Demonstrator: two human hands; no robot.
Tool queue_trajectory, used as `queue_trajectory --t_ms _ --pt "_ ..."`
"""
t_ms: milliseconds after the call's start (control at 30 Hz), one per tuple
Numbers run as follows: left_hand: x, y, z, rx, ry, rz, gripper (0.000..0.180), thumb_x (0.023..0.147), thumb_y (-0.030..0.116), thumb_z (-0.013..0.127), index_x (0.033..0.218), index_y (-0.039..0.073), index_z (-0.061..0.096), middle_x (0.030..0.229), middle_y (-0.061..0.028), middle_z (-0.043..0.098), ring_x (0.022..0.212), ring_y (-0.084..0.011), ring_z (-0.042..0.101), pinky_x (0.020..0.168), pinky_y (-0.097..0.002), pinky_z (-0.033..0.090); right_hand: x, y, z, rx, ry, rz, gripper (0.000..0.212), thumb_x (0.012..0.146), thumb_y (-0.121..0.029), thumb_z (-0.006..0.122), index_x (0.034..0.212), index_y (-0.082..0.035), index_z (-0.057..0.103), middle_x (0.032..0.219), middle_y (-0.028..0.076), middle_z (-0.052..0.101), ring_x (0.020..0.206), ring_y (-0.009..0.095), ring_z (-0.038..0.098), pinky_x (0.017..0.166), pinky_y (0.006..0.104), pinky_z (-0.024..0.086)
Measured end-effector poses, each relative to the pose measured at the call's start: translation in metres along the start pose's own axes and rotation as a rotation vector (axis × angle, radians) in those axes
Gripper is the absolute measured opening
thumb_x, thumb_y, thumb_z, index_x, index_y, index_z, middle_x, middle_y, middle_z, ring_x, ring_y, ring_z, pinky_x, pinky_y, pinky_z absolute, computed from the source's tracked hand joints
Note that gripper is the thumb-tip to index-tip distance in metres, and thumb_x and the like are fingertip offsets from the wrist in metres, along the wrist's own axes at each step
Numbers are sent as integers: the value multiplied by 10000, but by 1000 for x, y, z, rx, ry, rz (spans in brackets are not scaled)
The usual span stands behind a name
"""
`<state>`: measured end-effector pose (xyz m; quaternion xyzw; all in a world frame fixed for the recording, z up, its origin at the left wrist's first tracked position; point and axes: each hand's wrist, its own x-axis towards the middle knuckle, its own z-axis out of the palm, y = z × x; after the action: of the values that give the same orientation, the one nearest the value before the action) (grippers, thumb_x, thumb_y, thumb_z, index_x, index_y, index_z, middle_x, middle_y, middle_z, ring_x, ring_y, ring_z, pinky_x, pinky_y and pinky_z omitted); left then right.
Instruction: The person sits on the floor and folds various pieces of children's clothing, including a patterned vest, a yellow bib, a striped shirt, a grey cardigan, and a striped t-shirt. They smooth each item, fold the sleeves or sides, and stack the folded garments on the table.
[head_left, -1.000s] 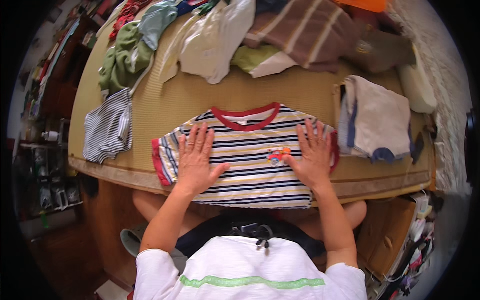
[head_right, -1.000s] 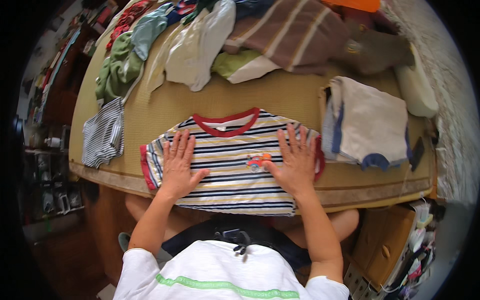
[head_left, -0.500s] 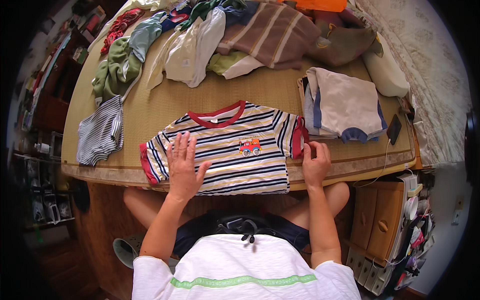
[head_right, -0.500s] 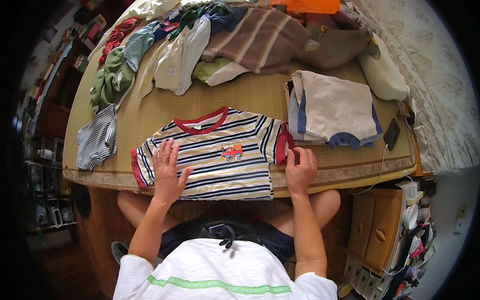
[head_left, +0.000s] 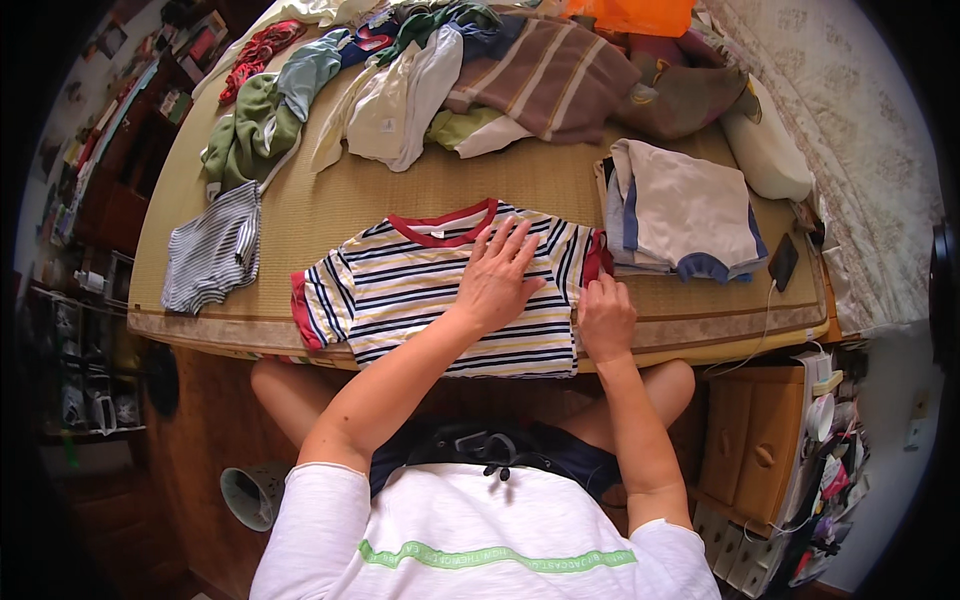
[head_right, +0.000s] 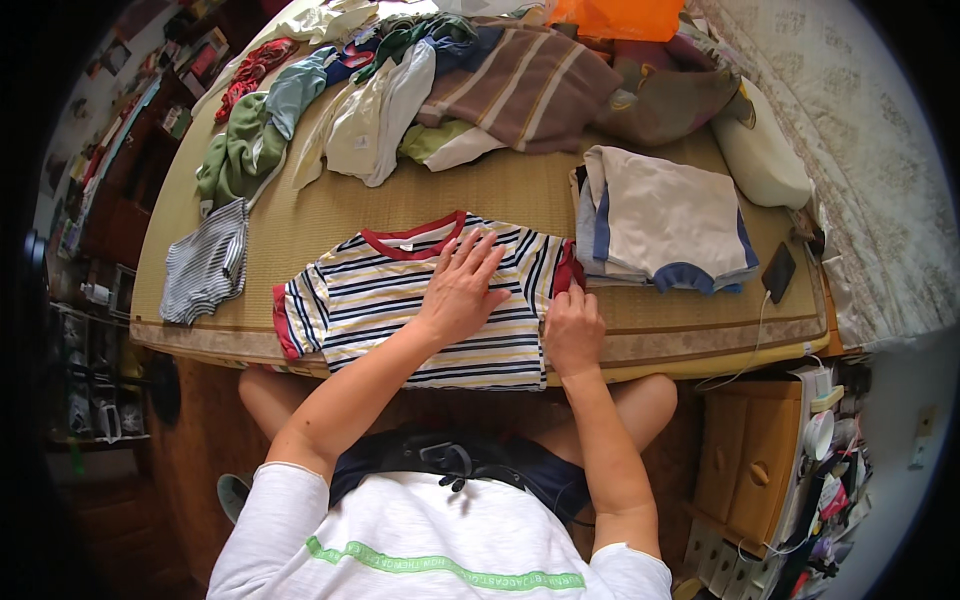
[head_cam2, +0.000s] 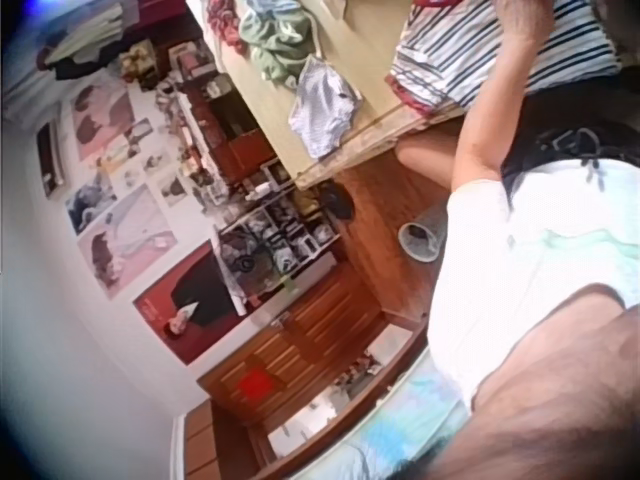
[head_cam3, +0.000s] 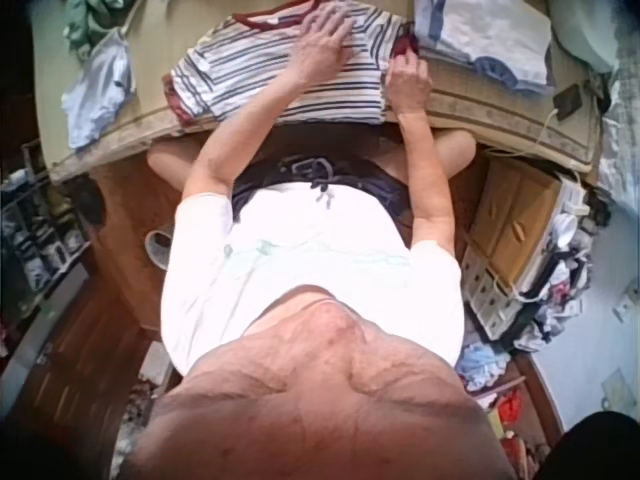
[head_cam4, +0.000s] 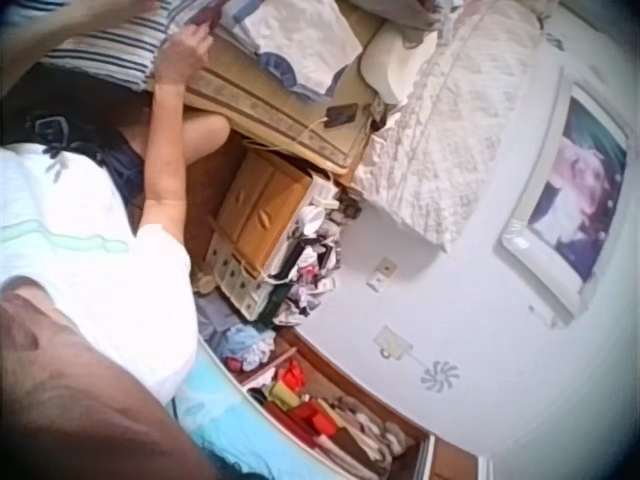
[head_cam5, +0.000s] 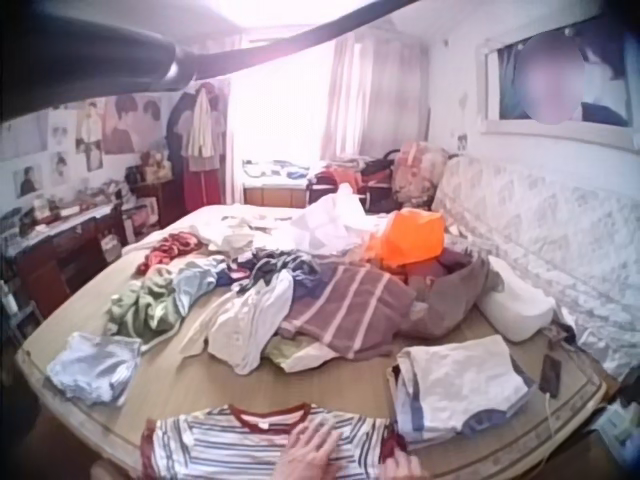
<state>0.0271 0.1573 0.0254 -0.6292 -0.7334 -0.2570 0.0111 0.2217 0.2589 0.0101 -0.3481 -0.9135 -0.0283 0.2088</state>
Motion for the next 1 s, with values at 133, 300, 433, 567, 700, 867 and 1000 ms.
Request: queue_trajectory --t_ms 133,300,433,567,700,867,1000 --pt "18 -8 15 82 -80 -29 702 978 553 516 1506 95 452 1618 -117 352 1528 -303 239 1250 -486 112 3 -1 -21 80 -99 17 149 840 -134 714 913 -18 656 1146 145 680 985 347 646 799 437 560" --pt "17 -25 21 144 -101 -14 727 986 599 468 1536 127 418 1641 -84 316 1539 -283 214 1253 -487 107 7 7 -13 315 80 78 144 879 -96 689 963 21 689 997 149 715 855 313 678 773 384 554" --pt "19 -48 10 176 -100 -35 719 990 589 465 1537 126 412 1644 -83 308 1542 -285 201 1255 -480 106 14 10 -2 1365 57 604 189 1028 -109 586 1061 44 693 972 36 721 847 84 636 766 256 520" --pt "12 -60 4 197 -103 -56 729 992 601 446 1545 128 401 1650 -80 294 1548 -282 181 1259 -467 92 12 3 8 1642 31 686 167 1030 -66 567 1085 40 684 971 23 703 834 78 608 769 237 498" --pt "11 -60 2 189 -96 -67 735 994 609 436 1550 129 396 1652 -82 288 1549 -284 174 1261 -465 87 4 7 0 1189 -28 530 147 1027 -49 563 1059 43 673 958 26 702 828 82 604 765 239 498" --pt "11 -58 3 183 -102 -74 734 1000 602 423 1553 122 390 1657 -89 277 1553 -287 161 1262 -466 70 6 2 -17 841 -68 486 118 900 59 610 997 8 655 912 137 692 845 245 677 804 331 524" --pt "9 -57 2 195 -97 -82 730 999 603 421 1553 129 392 1657 -84 278 1553 -283 164 1261 -473 69 56 -11 -36 611 211 -17 284 799 154 581 1028 -8 625 997 152 670 871 331 660 794 357 525"
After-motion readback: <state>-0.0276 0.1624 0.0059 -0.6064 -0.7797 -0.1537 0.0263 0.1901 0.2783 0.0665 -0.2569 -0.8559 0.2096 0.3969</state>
